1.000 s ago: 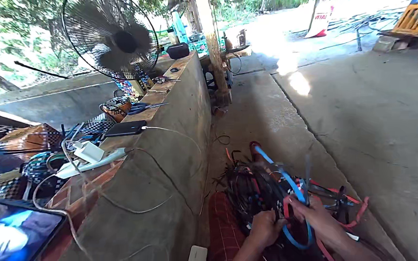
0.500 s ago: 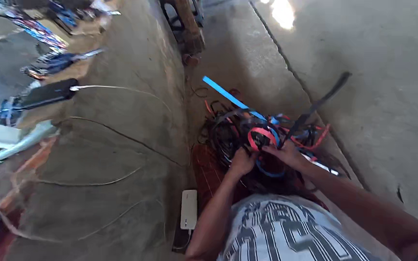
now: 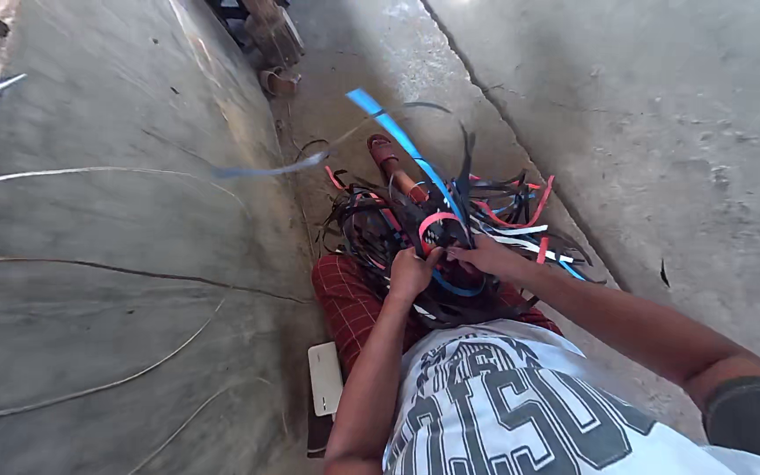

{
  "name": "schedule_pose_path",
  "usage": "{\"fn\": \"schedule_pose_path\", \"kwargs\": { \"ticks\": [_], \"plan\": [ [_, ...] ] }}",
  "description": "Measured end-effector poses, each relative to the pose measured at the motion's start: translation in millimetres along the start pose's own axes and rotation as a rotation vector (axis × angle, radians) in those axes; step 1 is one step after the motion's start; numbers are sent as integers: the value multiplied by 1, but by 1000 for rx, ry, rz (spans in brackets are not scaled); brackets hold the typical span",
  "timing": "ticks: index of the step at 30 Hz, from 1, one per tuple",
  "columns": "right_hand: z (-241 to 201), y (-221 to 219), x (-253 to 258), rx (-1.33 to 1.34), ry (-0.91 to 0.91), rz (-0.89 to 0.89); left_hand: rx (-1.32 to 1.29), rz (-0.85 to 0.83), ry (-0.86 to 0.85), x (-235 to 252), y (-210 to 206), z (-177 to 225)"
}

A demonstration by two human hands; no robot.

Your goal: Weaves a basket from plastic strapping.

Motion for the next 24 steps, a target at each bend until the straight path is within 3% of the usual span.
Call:
{"fn": "schedule_pose_path", "kwargs": {
  "ticks": [2, 7, 9, 11, 13, 17, 19, 20, 22, 24],
  "plan": [
    [-32, -4, -4, 34, 53, 16, 11, 3, -31, -4, 2, 5],
    [-117, -2, -20, 205, 539, -4, -66, 79, -4, -4, 2, -8],
    [-115, 2, -7, -42, 472, -23, -97, 87, 16, -2, 3, -11],
    [-83, 2, 23, -397, 208, -40, -100, 62, 31, 0, 3, -12],
    [-56, 3, 44, -427, 146, -41, -137, 72, 32, -1, 4, -13],
    [-57, 20, 41, -47, 400, 88, -356, 498, -156, -42, 43, -13],
    [-51, 28, 38, 58, 422, 156, -328, 714, -280, -76, 67, 6],
    [-48, 31, 37, 77, 417, 184, -310, 734, -328, -85, 72, 20],
    [-44, 33, 32, 70, 403, 209, -199, 555, -287, -76, 64, 44],
    [-42, 32, 25, 86, 367, 213, -88, 234, -117, -37, 42, 47]
  ]
}}
Point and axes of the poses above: each hand's wrist, its own x-axis towards the middle knuckle, its own y-axis out of the back of the hand, z = x × y, the point moved 9 cm from there along x, towards the middle knuckle, and after that the axes turned 12 degrees about x, right-handed, at the moved point
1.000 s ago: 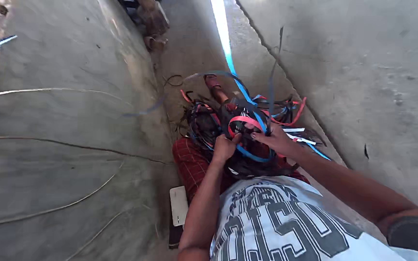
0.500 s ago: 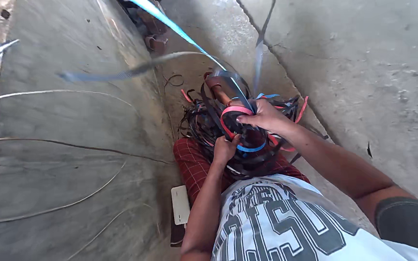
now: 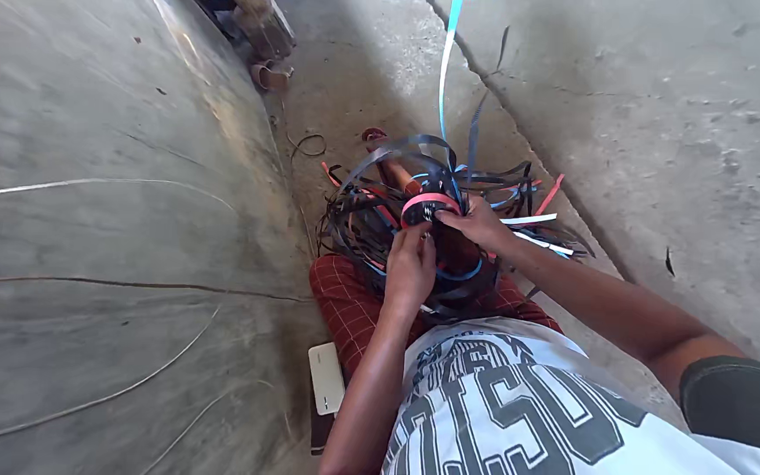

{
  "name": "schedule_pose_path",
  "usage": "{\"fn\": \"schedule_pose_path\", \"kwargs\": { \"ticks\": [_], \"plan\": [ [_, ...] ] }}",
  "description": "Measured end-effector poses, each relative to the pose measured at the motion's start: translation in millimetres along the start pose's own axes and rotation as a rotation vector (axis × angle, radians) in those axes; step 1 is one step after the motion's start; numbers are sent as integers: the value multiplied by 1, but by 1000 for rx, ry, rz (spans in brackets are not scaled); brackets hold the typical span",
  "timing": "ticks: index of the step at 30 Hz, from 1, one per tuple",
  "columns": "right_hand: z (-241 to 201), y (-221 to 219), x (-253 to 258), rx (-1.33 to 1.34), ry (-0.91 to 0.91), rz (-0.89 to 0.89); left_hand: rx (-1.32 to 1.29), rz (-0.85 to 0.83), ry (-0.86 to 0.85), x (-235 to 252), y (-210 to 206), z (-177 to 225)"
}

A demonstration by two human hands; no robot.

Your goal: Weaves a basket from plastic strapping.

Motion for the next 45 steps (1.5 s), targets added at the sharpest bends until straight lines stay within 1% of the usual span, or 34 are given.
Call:
{"fn": "schedule_pose_path", "kwargs": {
  "ticks": [1, 3, 5, 6, 8, 9, 10, 11, 13, 14, 15, 16, 17, 18, 19, 20, 22, 23, 24, 26, 27, 28, 29, 32, 35, 37, 39, 41, 42, 43, 45],
  "plan": [
    [-1, -1, -6, 11, -43, -2, 40, -105, 64, 18, -14, -7],
    [-1, 0, -13, 40, -112, -16, 109, -147, 87, 45, -29, -14],
    [-9, 5, -19, 72, -129, -24, 196, -192, 66, 57, -36, -13],
    [-17, 7, -20, 82, -93, -33, 236, -214, 55, 60, -39, -13],
    [-33, 8, -21, 61, 34, -58, 298, -243, 53, 64, -44, -19],
    [-36, 7, -22, 7, 69, -68, 331, -239, 66, 64, -44, -23],
    [-34, 7, -23, -72, 65, -69, 356, -225, 81, 65, -42, -27],
    [-23, 8, -22, -161, 7, -60, 375, -208, 94, 65, -40, -30],
    [18, 9, -16, -274, -239, -85, 380, -184, 91, 67, -39, -35],
    [37, 7, -14, -251, -348, -102, 372, -185, 79, 66, -41, -36],
    [45, 4, -12, -188, -408, -111, 365, -189, 61, 65, -45, -35],
    [42, 1, -10, -111, -426, -107, 355, -186, 39, 63, -49, -32],
    [33, -1, -7, -43, -401, -96, 339, -174, 15, 60, -53, -28],
    [21, -4, -1, 12, -332, -89, 318, -144, -18, 57, -58, -24],
    [1, -7, 4, 63, -243, -94, 299, -103, -62, 55, -62, -20],
    [-24, -10, 7, 122, -158, -119, 293, -100, -79, 55, -65, -18],
    [-68, -16, 6, 195, -27, -193, 300, -144, -46, 57, -68, -21],
    [-77, -18, 4, 134, -12, -237, 279, -174, -5, 59, -66, -27],
    [-77, -17, 5, -17, -29, -278, 238, -193, 35, 61, -63, -33],
    [-50, -11, 16, -467, -112, -306, 176, -203, 96, 63, -58, -42],
    [-31, -9, 25, -612, -147, -298, 164, -204, 107, 63, -57, -42],
    [-15, -9, 32, -650, -148, -278, 176, -217, 109, 62, -59, -39],
    [-5, -10, 37, -606, -121, -245, 187, -222, 97, 61, -62, -36],
    [-2, -9, 40, -273, -25, -115, 105, -186, 86, 62, -61, -39],
    [6, -4, 32, -120, -25, -65, -74, -165, 198, 65, -60, -57],
    [-5, -3, 18, -120, -24, -16, -93, -187, 269, 65, -63, -57],
    [-33, 1, 3, -133, 93, 52, -45, -208, 272, 69, -67, -51],
    [-49, 3, -9, -93, 183, 82, -24, -188, 238, 72, -72, -46],
    [-46, 4, -11, -105, 169, 90, -24, -175, 230, 74, -75, -46],
    [-36, 6, -10, -148, 114, 97, -23, -161, 226, 75, -77, -45],
    [-2, 8, -3, -312, -63, 61, -22, -138, 225, 79, -78, -45]
  ]
}}
Point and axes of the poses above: each hand's wrist, its own x-axis towards the middle knuckle, its own y-axis out of the back of the hand, z = x × y, the point moved 9 cm from there along x, towards the middle knuckle, and after that the axes turned 12 degrees about x, right-handed, at the moved point
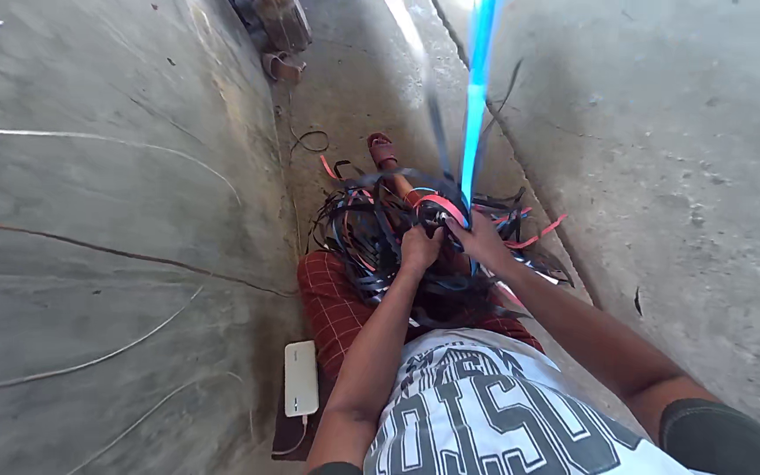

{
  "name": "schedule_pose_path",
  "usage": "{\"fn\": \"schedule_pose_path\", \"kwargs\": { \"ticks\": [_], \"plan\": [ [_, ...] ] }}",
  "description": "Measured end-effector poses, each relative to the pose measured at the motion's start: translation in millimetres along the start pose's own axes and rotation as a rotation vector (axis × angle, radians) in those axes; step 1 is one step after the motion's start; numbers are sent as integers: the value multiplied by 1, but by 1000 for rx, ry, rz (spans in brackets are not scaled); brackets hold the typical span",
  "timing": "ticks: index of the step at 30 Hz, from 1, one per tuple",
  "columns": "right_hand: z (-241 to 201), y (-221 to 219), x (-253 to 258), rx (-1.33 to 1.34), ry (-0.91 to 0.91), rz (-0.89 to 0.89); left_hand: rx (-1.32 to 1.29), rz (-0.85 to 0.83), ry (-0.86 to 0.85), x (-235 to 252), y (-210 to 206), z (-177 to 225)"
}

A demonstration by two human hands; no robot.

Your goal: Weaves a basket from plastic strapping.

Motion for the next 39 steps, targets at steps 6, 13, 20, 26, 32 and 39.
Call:
{"fn": "schedule_pose_path", "kwargs": {
  "ticks": [6, 13, 20, 26, 32, 39],
  "plan": [
    [53, -6, -3, -36, -203, -7, -46, -15, 1, 4, -8, -2],
    [11, 16, 11, 67, -26, 130, 179, -17, -266, -5, -19, 31],
    [-41, 23, -8, -372, 443, 367, 37, -16, -125, 11, -16, 7],
    [-53, -31, -66, -629, 1054, -485, 5, -83, -102, 10, -14, 6],
    [-89, 97, 51, -765, 348, -68, -50, -117, -56, 12, -13, 0],
    [4, 53, 36, -751, -102, -314, -40, -160, -17, 13, -17, -2]
  ]
}}
Point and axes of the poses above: each hand's wrist, its own x-axis towards the middle knuckle, its own y-axis out of the back of the hand, z = x × y, the point moved 9 cm from there along x, towards the middle knuckle, and after that the axes turned 12 degrees about x, right-handed, at the moved point
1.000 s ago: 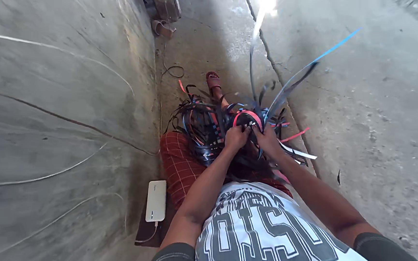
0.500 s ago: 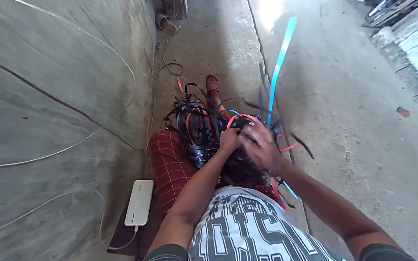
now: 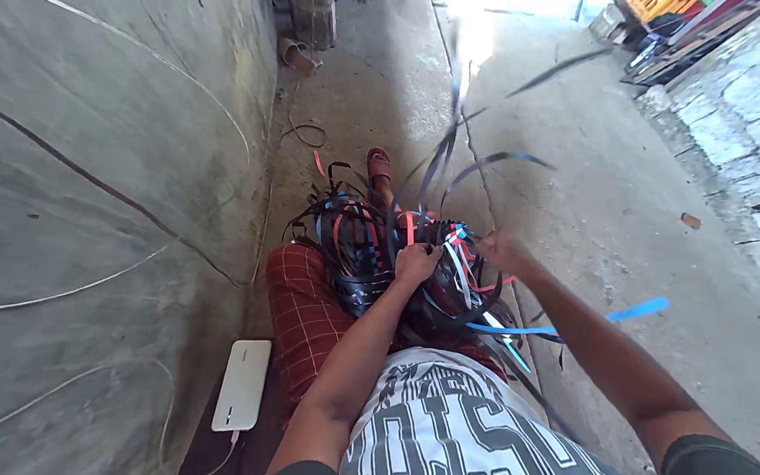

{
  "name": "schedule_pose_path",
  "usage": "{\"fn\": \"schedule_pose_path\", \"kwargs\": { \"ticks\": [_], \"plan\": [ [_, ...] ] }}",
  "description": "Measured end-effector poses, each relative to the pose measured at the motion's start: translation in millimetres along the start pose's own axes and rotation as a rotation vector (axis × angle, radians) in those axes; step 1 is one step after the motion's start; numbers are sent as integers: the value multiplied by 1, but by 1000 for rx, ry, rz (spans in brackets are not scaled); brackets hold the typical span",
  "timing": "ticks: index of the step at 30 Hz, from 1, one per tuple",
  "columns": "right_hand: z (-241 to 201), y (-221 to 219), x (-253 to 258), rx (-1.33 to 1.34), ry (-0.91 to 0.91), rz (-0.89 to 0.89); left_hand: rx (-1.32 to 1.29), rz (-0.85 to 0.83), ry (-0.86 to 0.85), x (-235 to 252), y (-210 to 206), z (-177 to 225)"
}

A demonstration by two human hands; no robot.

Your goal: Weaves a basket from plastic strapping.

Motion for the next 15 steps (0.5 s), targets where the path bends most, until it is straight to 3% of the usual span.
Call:
{"fn": "schedule_pose_path", "kwargs": {
  "ticks": [2, 5, 8, 12, 14, 15],
  "plan": [
    [13, -43, 5, -99, -81, -106, -1, -13, 7, -2, 2, -1],
    [11, -59, 0, -44, -40, 73, -15, -27, 29, -4, 3, -5],
    [12, -55, -2, 387, 101, 330, -48, -28, 57, -8, 8, -2],
    [33, -78, 21, 1264, -116, 378, -95, -45, 96, -13, 9, 1],
    [36, -75, 32, 1333, -193, 429, -105, -59, 112, -13, 10, -1],
    [35, -66, 32, 1230, -182, 499, -109, -69, 121, -14, 12, -2]
  ]
}}
Point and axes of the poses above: each hand's wrist, its own x-axis towards the middle knuckle, its own y-axis out of the back of the hand, z = x × y, the point moved 9 cm from there along x, towards the middle knuckle, and after that the axes turned 12 degrees about x, right-handed, at the moved point
